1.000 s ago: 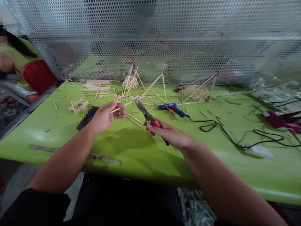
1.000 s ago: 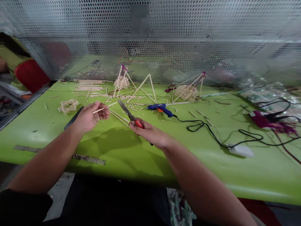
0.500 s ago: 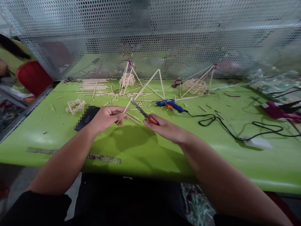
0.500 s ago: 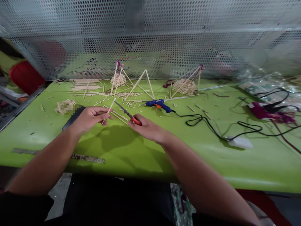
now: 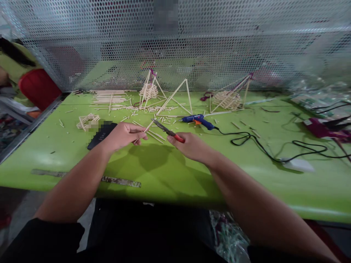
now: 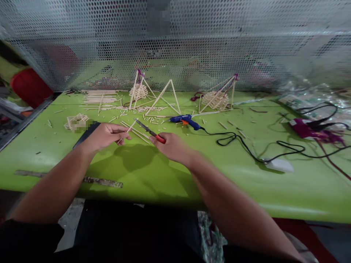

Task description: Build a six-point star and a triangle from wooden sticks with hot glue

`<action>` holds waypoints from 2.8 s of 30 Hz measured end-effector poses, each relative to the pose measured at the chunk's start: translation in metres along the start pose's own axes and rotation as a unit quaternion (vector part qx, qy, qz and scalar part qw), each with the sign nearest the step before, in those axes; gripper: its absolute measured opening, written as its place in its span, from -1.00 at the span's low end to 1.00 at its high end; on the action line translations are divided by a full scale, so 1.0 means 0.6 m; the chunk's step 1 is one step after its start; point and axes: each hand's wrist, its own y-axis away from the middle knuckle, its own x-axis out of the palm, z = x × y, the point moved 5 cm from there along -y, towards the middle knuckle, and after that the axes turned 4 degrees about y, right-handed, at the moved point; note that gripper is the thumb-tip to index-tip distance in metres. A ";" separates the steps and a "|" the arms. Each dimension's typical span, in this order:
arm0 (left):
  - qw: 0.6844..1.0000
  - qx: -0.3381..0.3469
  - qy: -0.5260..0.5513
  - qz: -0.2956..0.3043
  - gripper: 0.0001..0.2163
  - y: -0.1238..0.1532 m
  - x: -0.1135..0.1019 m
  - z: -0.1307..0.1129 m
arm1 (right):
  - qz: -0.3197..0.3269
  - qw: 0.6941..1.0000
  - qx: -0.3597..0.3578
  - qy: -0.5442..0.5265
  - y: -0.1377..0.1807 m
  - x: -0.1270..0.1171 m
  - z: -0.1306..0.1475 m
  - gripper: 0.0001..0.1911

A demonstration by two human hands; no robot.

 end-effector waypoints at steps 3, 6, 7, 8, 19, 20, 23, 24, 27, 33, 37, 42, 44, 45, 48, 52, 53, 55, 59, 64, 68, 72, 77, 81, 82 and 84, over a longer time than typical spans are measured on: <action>1.000 -0.011 -0.018 0.003 -0.62 -0.004 -0.003 0.004 | 0.005 1.000 0.017 0.011 -0.006 0.003 -0.003 -0.18; 0.999 -0.022 -0.035 -0.006 -0.66 -0.010 -0.011 0.008 | -0.002 0.999 0.044 0.026 -0.017 0.004 -0.010 -0.16; 0.999 -0.023 -0.040 -0.014 -0.68 -0.011 -0.015 0.007 | -0.008 0.998 0.055 0.032 -0.021 0.004 -0.013 -0.16; 0.998 -0.023 -0.045 -0.023 -0.70 -0.012 -0.020 0.005 | -0.015 0.997 0.065 0.038 -0.024 0.002 -0.017 -0.16; 0.926 -0.049 -0.248 -0.280 -0.64 0.051 -0.240 -0.050 | -0.096 0.979 0.083 0.161 -0.023 -0.026 -0.034 -0.64; 0.901 -0.063 -0.283 -0.322 -0.66 0.066 -0.273 -0.054 | -0.101 0.976 0.086 0.170 -0.022 -0.025 -0.037 -0.64; 0.849 -0.121 -0.355 -0.373 -0.80 0.090 -0.339 -0.053 | -0.113 0.971 0.089 0.193 -0.021 -0.019 -0.042 -0.60; 0.841 -0.137 -0.370 -0.371 -0.82 0.091 -0.349 -0.049 | -0.114 0.969 0.087 0.202 -0.021 -0.017 -0.043 -0.58; 0.834 -0.170 -0.399 -0.340 -0.85 0.079 -0.350 -0.036 | -0.108 0.965 0.076 0.228 -0.020 -0.013 -0.046 -0.55; 0.834 -0.170 -0.435 -0.294 -0.84 0.053 -0.325 -0.023 | -0.101 0.964 0.068 0.236 -0.019 -0.013 -0.055 -0.53; 0.829 -0.143 -0.450 -0.301 -0.86 0.054 -0.324 -0.030 | -0.106 0.967 0.060 0.223 -0.016 -0.014 -0.055 -0.57; 0.838 -0.058 -0.443 -0.313 -0.76 0.068 -0.293 -0.066 | -0.136 0.969 0.057 0.200 -0.009 -0.022 -0.040 -0.58; 0.848 -0.013 -0.438 -0.298 -0.72 0.075 -0.249 -0.082 | -0.167 0.967 0.055 0.184 -0.006 -0.031 -0.031 -0.53; 0.856 0.019 -0.436 -0.277 -0.74 0.077 -0.217 -0.088 | -0.180 0.967 0.054 0.175 -0.004 -0.035 -0.027 -0.51; 0.860 0.181 -0.472 -0.078 -0.83 0.086 -0.079 -0.095 | -0.195 0.968 0.051 0.149 -0.001 -0.045 -0.022 -0.47; 0.804 0.223 -0.542 0.104 -0.74 0.118 0.053 -0.057 | -0.189 0.971 0.043 0.138 -0.002 -0.050 -0.027 -0.46; 0.793 0.229 -0.551 0.123 -0.73 0.128 0.067 -0.049 | -0.187 0.972 0.040 0.136 -0.002 -0.050 -0.030 -0.45; 0.783 0.251 -0.555 0.127 -0.71 0.147 0.076 -0.041 | -0.184 0.973 0.033 0.134 -0.003 -0.049 -0.034 -0.44; 0.803 0.307 -0.510 0.039 -0.76 0.185 0.042 -0.056 | -0.179 0.975 0.024 0.133 -0.003 -0.046 -0.038 -0.47; 0.821 0.299 -0.461 -0.153 -0.86 0.212 -0.012 -0.059 | -0.147 0.980 0.045 0.129 -0.001 -0.043 -0.034 -0.51; 0.838 0.268 -0.437 -0.187 -0.86 0.204 -0.018 -0.037 | -0.125 0.982 0.060 0.131 -0.001 -0.048 -0.029 -0.71; 0.880 0.170 -0.422 -0.140 -0.82 0.179 -0.012 -0.023 | -0.018 0.998 0.058 -0.029 0.006 -0.037 -0.022 -0.61; 0.916 0.069 -0.372 -0.134 -0.79 0.149 -0.008 -0.014 | 0.244 0.918 0.026 -0.312 0.058 0.022 0.029 -0.39; 0.934 0.034 -0.335 -0.123 -0.80 0.137 -0.002 0.001 | 0.325 0.863 0.007 -0.387 0.097 0.066 0.075 -0.49; 0.936 0.033 -0.327 -0.126 -0.79 0.140 -0.002 0.005 | 0.329 0.859 0.008 -0.393 0.102 0.075 0.080 -0.52; 0.939 0.038 -0.313 -0.138 -0.79 0.151 -0.002 0.011 | 0.321 0.857 0.016 -0.402 0.104 0.084 0.084 -0.58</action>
